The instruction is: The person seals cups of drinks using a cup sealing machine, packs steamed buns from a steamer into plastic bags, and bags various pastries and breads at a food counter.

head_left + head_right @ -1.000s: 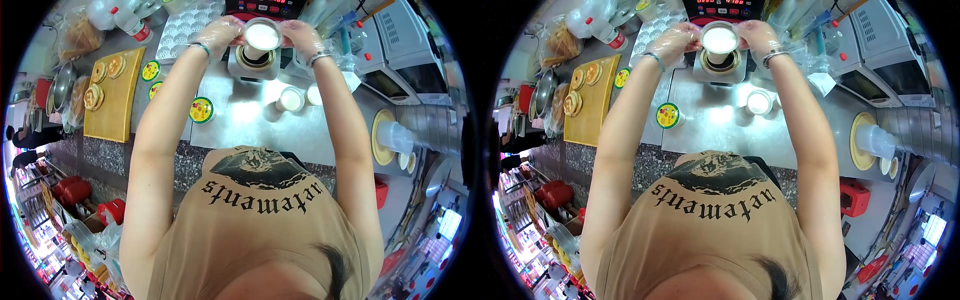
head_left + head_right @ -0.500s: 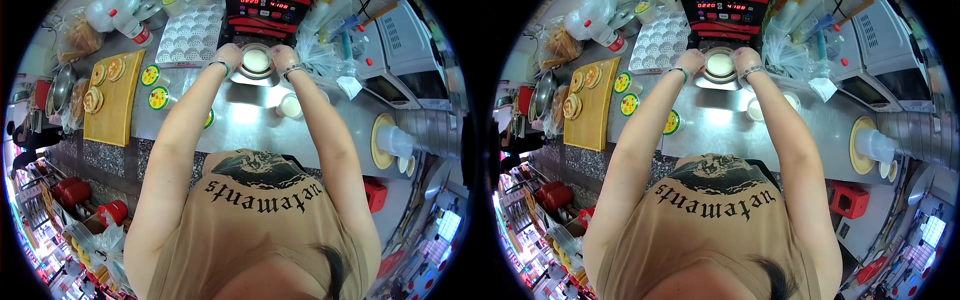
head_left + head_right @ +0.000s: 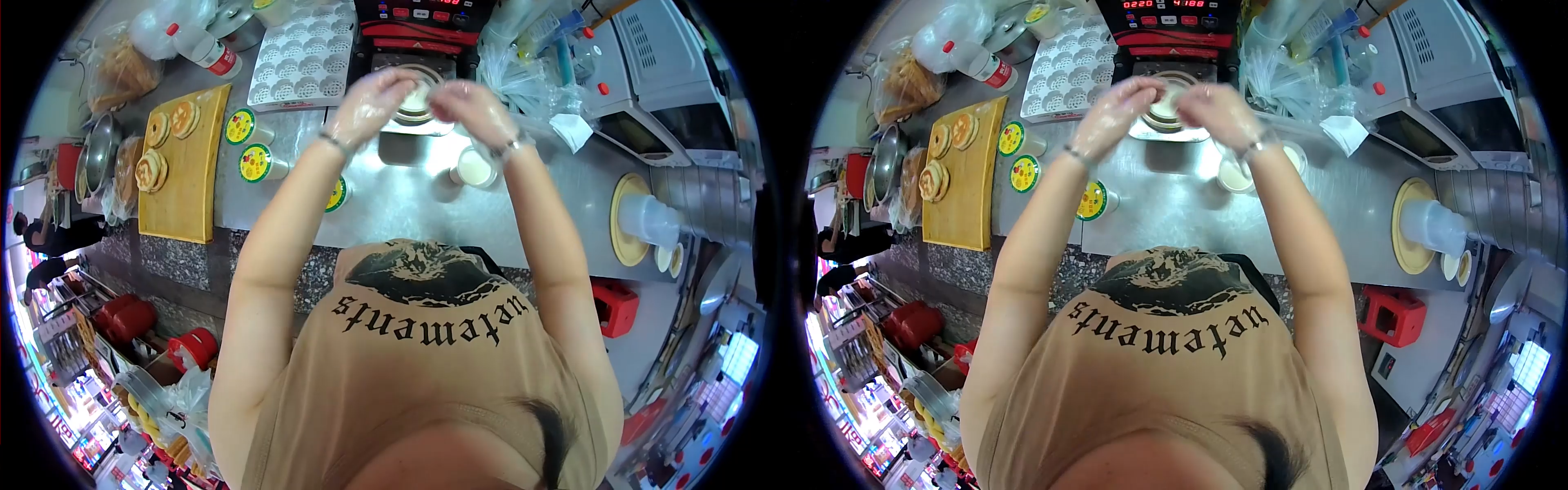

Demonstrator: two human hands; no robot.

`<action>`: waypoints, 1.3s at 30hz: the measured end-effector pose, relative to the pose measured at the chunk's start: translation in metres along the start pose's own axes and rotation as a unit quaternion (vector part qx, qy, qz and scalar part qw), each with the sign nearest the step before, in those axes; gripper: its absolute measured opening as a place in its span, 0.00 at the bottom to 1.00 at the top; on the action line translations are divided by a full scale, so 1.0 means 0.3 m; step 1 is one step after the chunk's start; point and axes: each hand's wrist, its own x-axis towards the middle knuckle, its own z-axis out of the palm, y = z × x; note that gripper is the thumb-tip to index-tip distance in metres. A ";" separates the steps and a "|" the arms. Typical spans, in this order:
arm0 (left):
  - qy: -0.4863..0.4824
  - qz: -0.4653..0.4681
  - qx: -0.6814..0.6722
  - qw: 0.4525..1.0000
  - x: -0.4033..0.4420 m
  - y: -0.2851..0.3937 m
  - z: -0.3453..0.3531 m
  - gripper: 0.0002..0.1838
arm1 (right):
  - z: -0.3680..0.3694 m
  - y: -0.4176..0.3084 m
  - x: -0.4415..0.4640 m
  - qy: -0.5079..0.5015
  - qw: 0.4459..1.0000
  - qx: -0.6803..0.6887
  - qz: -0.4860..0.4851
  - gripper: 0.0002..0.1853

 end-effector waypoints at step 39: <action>0.277 0.001 -0.333 0.901 -0.166 -0.017 0.244 0.12 | 0.353 -0.086 -0.425 0.074 0.956 -0.236 -0.158 0.20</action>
